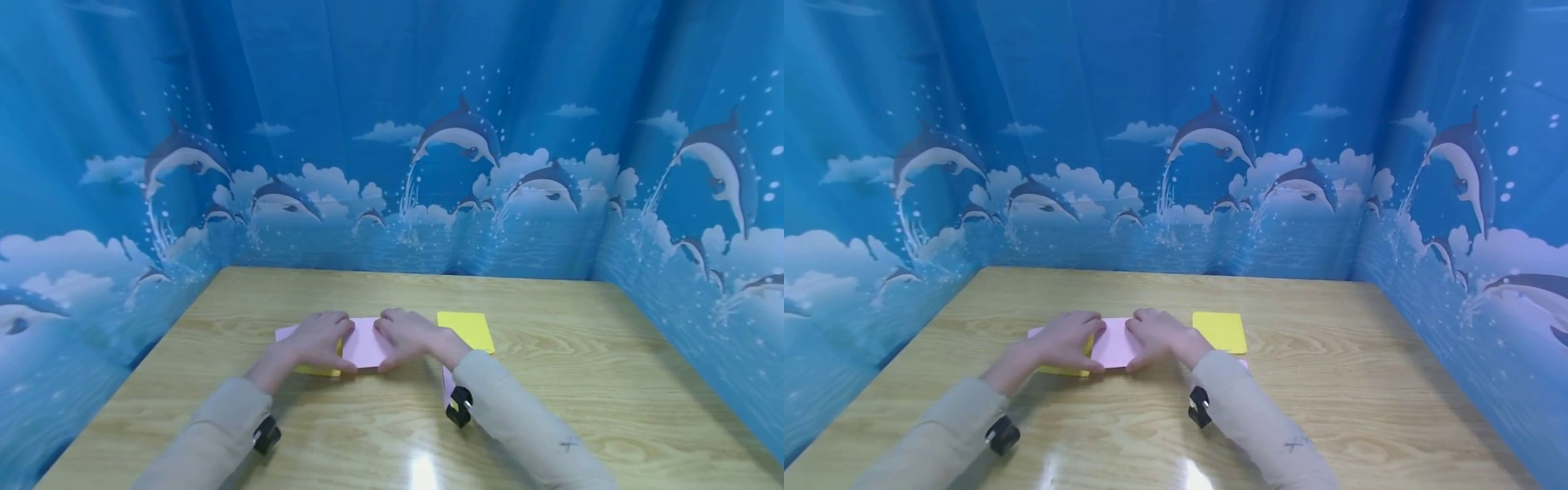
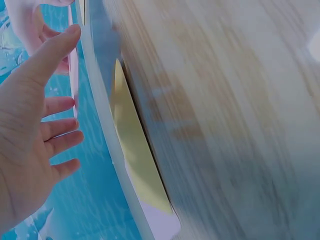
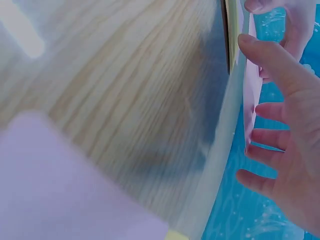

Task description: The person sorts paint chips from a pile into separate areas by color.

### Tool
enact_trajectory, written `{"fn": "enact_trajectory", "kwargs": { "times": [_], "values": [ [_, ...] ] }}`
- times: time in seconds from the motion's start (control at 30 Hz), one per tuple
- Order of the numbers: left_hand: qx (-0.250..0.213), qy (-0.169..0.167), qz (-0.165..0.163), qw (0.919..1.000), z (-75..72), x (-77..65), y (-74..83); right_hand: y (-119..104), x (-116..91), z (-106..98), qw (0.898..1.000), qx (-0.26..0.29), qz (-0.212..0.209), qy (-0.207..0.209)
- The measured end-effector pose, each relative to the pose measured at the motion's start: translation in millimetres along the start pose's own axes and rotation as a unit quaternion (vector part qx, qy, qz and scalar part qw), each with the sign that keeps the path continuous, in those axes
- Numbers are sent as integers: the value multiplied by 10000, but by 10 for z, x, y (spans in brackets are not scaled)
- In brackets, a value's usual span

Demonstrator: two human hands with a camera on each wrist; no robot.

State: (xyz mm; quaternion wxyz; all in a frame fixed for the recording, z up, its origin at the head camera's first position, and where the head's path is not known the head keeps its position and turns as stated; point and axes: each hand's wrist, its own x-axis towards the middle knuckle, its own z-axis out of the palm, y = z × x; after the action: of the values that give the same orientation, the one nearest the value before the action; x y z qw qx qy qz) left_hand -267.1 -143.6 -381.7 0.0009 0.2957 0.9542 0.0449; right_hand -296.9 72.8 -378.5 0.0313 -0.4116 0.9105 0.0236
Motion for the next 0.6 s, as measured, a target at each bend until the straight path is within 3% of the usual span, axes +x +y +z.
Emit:
{"fn": "enact_trajectory", "kwargs": {
  "times": [0.3, 0.6],
  "values": [
    [393, 295, 428, 9979, 35, 149, 227, 135, -309, 16, 9996, 138, 41, 240],
    [907, 313, 656, 9932, 106, 271, 542, 255, -704, 81, 9987, 279, 79, 408]
  ]
}}
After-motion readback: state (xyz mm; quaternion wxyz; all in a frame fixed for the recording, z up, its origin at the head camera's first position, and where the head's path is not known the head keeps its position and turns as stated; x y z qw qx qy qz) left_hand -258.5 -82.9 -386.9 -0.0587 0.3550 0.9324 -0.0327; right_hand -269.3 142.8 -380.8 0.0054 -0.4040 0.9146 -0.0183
